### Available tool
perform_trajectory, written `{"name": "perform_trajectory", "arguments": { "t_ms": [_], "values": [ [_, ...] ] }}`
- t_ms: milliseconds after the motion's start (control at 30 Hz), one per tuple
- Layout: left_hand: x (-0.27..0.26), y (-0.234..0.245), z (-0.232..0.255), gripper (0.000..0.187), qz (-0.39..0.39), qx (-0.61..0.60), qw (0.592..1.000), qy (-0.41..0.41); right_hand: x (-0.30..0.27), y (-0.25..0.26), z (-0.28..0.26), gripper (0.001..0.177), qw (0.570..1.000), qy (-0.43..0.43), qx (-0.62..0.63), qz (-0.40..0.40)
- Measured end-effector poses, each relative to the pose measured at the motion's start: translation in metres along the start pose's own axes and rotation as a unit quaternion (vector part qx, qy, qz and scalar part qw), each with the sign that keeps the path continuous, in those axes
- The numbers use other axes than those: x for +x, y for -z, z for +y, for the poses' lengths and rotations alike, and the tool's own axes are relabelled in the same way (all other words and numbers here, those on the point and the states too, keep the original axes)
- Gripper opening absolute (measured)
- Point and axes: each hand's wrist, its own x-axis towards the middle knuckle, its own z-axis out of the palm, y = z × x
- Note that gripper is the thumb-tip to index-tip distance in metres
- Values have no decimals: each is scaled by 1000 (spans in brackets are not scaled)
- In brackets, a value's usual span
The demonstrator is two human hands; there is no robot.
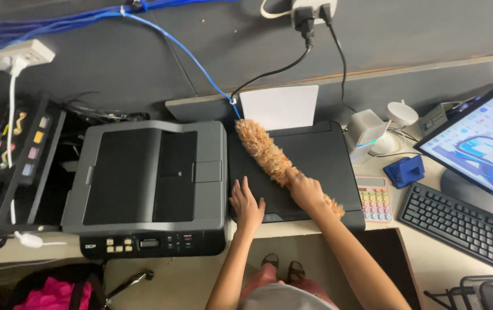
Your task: The person folds a pink cloth and places it on a chair. They then use a fluffy duster to clean the top and inside of two printers on a desk, moving a white mug aside to reach the surface.
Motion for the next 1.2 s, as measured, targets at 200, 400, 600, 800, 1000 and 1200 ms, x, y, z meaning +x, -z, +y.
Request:
{"name": "perform_trajectory", "arguments": {
  "t_ms": [200, 400, 600, 800, 1000, 1200],
  "values": [
    [-3, -2, -6, 92, -3, -8, 1000, -3, 14, 14, 6, 39, 998, -22, 45, -36],
    [-3, -8, -15, 91, 19, -52, 998, -3, 11, 11, -4, 49, 992, 76, 69, -71],
    [-6, -11, -20, 87, 36, -88, 995, -12, 1, 10, 2, 45, 996, 53, 61, -48],
    [-9, -9, -11, 85, 68, -65, 995, 12, -3, 1, 20, 37, 997, -56, 27, -41],
    [-25, -6, -5, 83, 87, -53, 994, 31, -23, 9, 20, 51, 992, 94, 84, 12],
    [-53, 2, -4, 79, 106, -79, 990, 44, -53, -9, 34, 44, 996, -8, 81, -25]
  ]
}}
